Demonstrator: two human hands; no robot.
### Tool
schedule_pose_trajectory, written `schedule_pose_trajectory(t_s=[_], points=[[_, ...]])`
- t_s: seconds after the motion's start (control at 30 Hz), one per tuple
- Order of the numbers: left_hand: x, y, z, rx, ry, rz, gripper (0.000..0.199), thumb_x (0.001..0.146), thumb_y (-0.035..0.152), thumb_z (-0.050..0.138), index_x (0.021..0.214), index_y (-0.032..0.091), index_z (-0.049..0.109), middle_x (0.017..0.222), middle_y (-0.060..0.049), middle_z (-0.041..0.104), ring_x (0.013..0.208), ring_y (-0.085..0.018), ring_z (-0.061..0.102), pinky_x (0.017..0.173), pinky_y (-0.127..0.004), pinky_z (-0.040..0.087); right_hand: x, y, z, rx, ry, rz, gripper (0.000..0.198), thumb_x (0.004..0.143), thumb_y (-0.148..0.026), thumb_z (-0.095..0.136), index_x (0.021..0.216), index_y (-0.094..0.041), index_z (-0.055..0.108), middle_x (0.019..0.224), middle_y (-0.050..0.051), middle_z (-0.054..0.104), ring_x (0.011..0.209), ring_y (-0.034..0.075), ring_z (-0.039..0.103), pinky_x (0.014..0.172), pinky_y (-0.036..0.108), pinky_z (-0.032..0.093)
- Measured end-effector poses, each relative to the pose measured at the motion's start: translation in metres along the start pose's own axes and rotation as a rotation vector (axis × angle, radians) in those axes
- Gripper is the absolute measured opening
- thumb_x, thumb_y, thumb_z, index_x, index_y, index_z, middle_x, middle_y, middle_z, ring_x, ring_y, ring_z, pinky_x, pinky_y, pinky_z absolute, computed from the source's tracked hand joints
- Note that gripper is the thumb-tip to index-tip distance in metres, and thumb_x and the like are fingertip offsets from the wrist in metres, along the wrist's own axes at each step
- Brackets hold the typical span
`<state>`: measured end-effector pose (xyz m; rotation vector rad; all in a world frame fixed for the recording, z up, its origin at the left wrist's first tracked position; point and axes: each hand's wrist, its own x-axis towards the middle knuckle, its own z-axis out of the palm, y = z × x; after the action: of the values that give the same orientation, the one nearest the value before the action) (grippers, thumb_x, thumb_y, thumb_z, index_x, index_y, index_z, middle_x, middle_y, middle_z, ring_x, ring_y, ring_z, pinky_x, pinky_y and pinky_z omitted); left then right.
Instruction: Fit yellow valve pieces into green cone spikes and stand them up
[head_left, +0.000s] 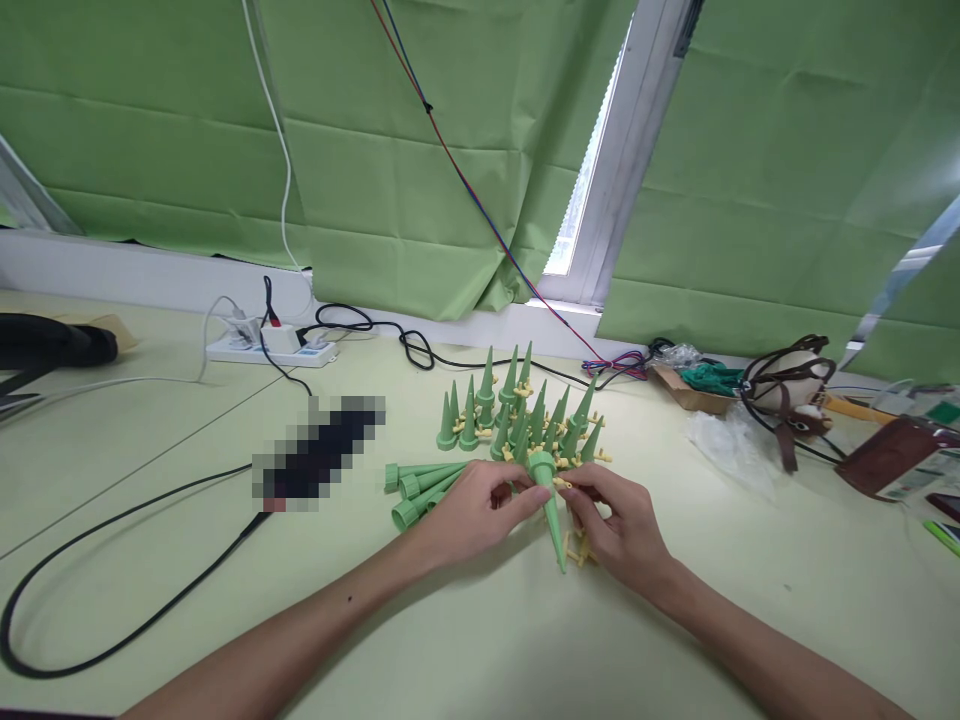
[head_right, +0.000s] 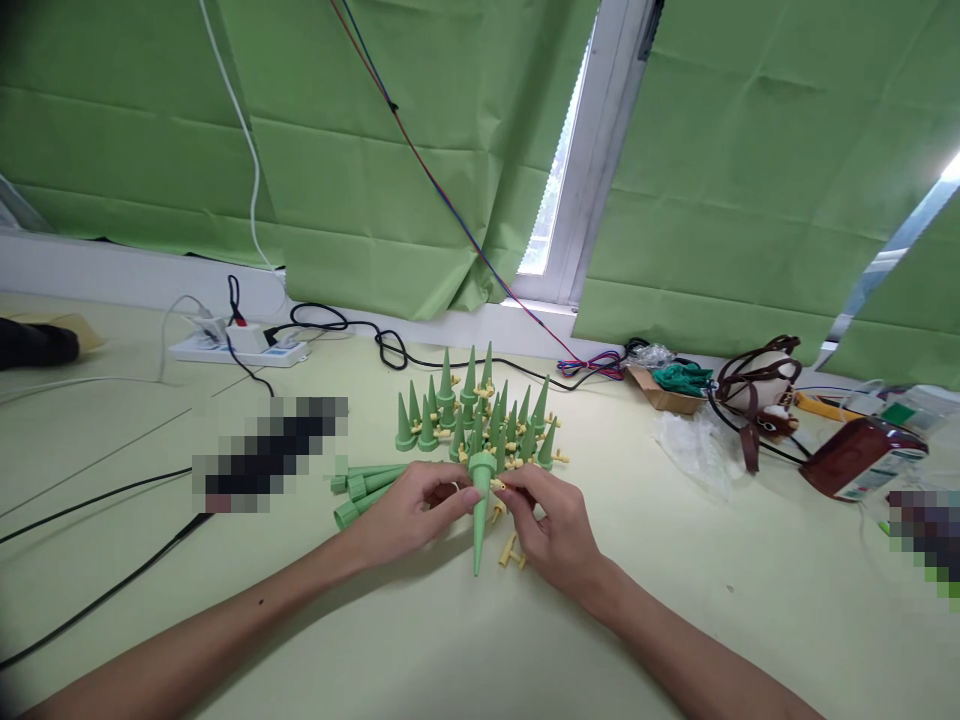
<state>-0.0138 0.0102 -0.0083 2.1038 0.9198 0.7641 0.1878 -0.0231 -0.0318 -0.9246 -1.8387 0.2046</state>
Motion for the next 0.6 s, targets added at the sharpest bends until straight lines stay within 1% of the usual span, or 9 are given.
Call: schedule_pose_trajectory(t_s=[0.13,0.33,0.6], points=[[-0.0003,0.0027,-0.0016,0.027,-0.013,0.017,0.044,0.094,0.053,0.050,0.076,0.015,0.061,0.063,0.003,0.046,0.057,-0.011,0.040,0.052,-0.023,0.030,-0.0007,0.0018,0.0000,0.006,-0.010,0.014,0.014,0.097,-0.019,0.052,0.089,-0.019,0.064,0.073,0.003,0.065,0.059,0.014,0.055,0.053,0.025,0.046],[-0.0009,0.0058,-0.0029,0.053,0.009,0.037,0.039,0.092,0.051,0.054,0.078,0.016,0.063,0.067,0.002,0.050,0.060,-0.012,0.043,0.054,-0.024,0.034,0.0001,0.0031,0.0010,-0.012,-0.012,0.017,0.016,0.098,-0.022,0.051,0.088,-0.019,0.063,0.072,0.003,0.065,0.058,0.014,0.055,0.053,0.026,0.047],[-0.0003,0.0058,-0.0037,0.053,0.003,0.057,0.031,0.090,0.044,0.059,0.077,0.017,0.058,0.070,0.003,0.051,0.059,-0.011,0.045,0.054,-0.024,0.034,-0.0011,0.0043,0.0000,-0.019,-0.027,0.022,0.015,0.098,-0.022,0.051,0.089,-0.019,0.063,0.071,0.003,0.064,0.057,0.014,0.053,0.052,0.025,0.046]])
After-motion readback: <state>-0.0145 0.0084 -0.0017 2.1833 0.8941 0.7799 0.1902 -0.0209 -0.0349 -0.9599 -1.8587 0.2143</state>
